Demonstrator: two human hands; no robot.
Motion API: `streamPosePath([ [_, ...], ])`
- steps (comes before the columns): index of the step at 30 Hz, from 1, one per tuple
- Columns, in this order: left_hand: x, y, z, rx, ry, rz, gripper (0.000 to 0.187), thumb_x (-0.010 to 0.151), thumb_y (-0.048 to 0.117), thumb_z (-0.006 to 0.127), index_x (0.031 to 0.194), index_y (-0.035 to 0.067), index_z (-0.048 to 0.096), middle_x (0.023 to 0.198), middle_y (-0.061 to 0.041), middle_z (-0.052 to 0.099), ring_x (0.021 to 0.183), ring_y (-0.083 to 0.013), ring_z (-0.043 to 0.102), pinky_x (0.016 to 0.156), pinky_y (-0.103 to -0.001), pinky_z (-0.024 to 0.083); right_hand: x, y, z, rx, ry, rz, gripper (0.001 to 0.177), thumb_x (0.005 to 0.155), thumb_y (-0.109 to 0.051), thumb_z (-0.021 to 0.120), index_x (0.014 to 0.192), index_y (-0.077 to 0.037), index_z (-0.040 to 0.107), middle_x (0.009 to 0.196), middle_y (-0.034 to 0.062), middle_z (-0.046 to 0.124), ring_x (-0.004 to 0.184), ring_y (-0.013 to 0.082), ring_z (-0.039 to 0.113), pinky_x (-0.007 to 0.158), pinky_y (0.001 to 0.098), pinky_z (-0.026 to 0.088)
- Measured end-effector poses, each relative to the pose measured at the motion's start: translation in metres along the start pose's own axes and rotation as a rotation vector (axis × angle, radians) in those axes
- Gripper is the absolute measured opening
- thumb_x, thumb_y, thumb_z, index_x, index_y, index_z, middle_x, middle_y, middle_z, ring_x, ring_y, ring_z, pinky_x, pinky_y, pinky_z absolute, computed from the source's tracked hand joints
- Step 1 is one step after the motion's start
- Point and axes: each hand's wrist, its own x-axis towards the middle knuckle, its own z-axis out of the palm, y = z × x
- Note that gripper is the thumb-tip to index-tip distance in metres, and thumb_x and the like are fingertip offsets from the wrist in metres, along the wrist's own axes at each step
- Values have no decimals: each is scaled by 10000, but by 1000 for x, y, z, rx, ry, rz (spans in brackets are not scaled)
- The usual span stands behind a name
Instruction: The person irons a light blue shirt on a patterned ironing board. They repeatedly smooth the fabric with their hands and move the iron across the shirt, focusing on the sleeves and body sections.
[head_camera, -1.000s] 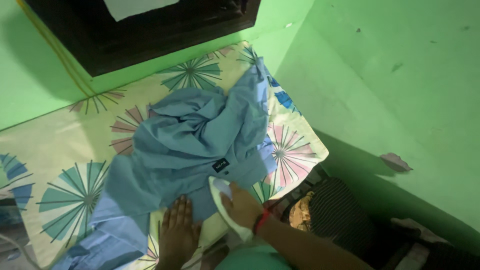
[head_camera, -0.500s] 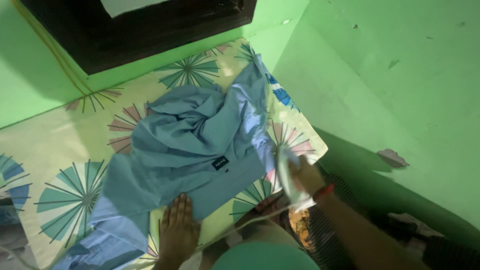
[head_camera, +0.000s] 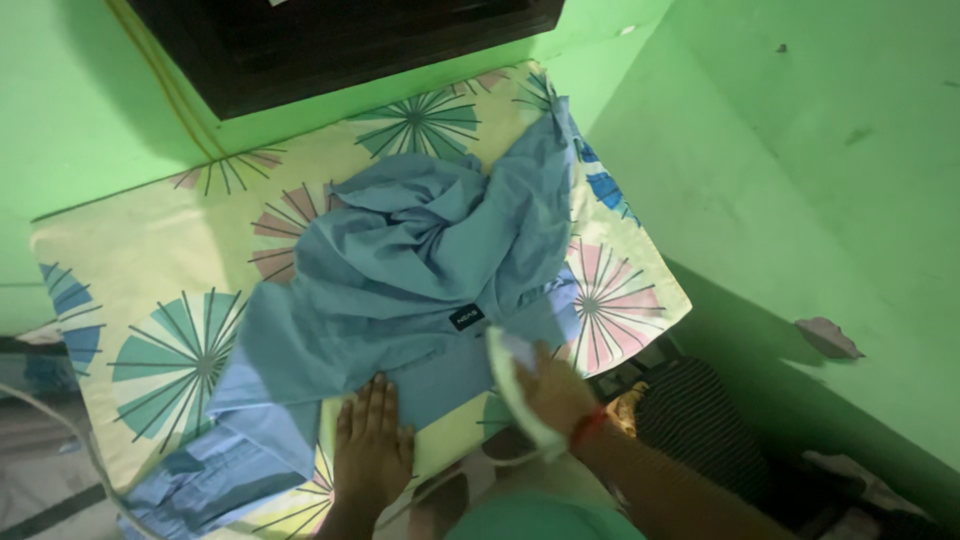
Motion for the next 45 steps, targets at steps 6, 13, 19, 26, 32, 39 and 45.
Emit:
streamPosePath([
  [6,-1,2,-3,7,-13,-18,687,936,392,415,1521,43,328,1612,-151,309,1490,-311,283,1211,-516,169,16,81,-27,-145,273,167,494,1001,-485,501,1117,-5,524,817,332,697,788,547,675,693,608,553],
  [13,-4,-3,0,-31,-174,-63,724,938,361,437,1548,12,266,1649,-161,221,1517,-322,192,1205,-497,131,26,117,-60,-109,162,136,490,969,-414,554,1226,-2,493,891,307,719,825,518,704,715,574,576],
  [19,-24,-11,-5,-51,-62,-158,681,961,328,438,1555,21,306,1644,-159,282,1537,-310,225,1233,-471,148,21,32,-42,-63,-59,-334,467,1002,-436,554,1218,-22,572,870,261,722,779,438,723,691,507,567],
  [26,-37,-5,-25,-60,97,-214,656,978,335,511,1529,20,345,1622,-166,335,1502,-343,308,1219,-479,230,30,-107,45,-42,-239,-509,429,990,-410,568,1135,-6,561,883,282,709,809,489,676,722,559,525],
  [32,-31,-3,-32,-77,52,-248,739,919,283,526,1539,-53,303,1616,-219,305,1500,-361,288,1211,-452,210,13,-102,34,-52,-264,-503,415,966,-387,565,1163,-22,564,899,296,703,808,516,657,703,594,500],
  [39,-41,-3,-32,-179,98,-321,740,922,304,542,1531,-57,325,1624,-257,303,1519,-380,285,1231,-440,249,24,-112,59,-51,-130,-596,418,984,-382,555,1141,5,547,874,311,696,798,527,649,697,596,503],
  [45,-44,-3,-32,-169,164,-280,757,922,328,571,1519,-78,341,1621,-274,329,1512,-384,304,1218,-451,270,38,-119,63,-93,-185,-562,414,1000,-398,550,1115,-1,559,859,325,689,798,530,655,719,596,518],
])
